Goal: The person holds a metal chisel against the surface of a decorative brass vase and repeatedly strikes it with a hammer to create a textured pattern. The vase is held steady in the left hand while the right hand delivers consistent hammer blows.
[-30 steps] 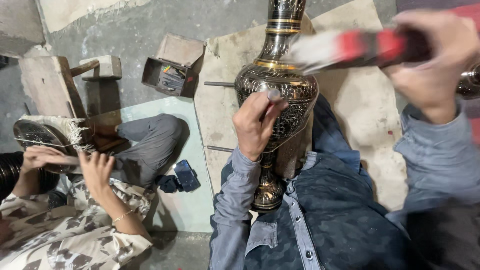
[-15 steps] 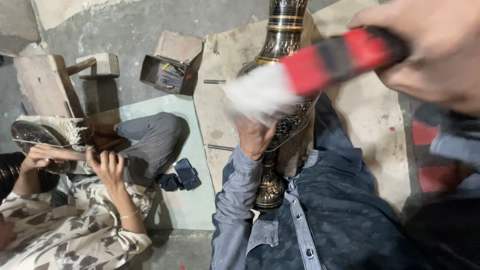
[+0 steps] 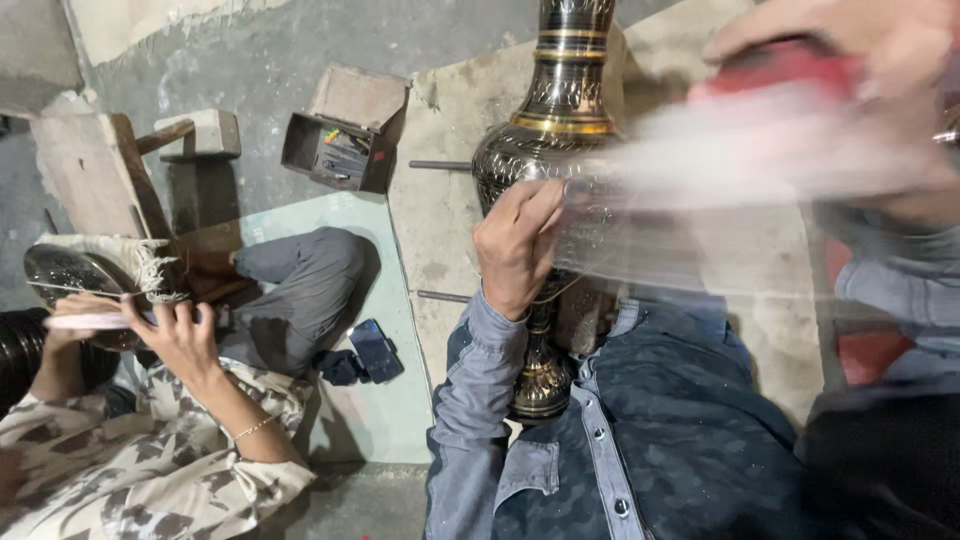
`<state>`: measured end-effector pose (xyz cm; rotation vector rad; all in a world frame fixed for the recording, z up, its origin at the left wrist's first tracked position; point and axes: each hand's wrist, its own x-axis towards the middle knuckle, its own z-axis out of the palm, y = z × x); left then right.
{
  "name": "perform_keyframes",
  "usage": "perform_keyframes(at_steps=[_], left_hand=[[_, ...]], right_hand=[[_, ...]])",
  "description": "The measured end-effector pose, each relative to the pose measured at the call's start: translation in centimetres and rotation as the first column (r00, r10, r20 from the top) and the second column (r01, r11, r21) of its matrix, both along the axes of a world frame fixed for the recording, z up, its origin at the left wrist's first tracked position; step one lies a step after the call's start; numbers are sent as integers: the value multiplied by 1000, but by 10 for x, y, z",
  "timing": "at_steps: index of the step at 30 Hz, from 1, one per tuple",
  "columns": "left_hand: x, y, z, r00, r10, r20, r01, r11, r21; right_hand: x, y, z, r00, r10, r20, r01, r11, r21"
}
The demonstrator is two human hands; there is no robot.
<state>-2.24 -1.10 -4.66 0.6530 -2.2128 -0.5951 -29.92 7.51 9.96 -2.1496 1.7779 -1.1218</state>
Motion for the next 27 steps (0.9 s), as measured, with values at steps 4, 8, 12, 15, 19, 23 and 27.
perform_keyframes(at_steps=[4,8,12,15,19,23,27], left_hand=[[-8,0,15,984,69,162,-68,998,-14],[-16,3,27,999,35,38,-36,999,18],[-20,5,29,999,21,30,-20,999,-37],[-18,7,24,999,20,41,-20,1000,0],[-24,0,7,963,-19,-267,62,987,151],[-13,-12,0,693,344,-634,119,812,571],[13,-11,12,869,296,-396,-15,817,576]], right_hand=[[-4,-1,-17,937,-108,-332,83,993,-89],[-10,3,-22,998,-51,27,50,998,32],[-23,23,-11,879,-84,-469,159,980,122],[-27,47,-16,882,-165,-441,264,949,174],[-31,74,-70,808,-295,-509,425,892,157],[-22,87,-187,857,-405,-318,479,854,203],[-1,126,-302,829,-557,46,381,624,682]])
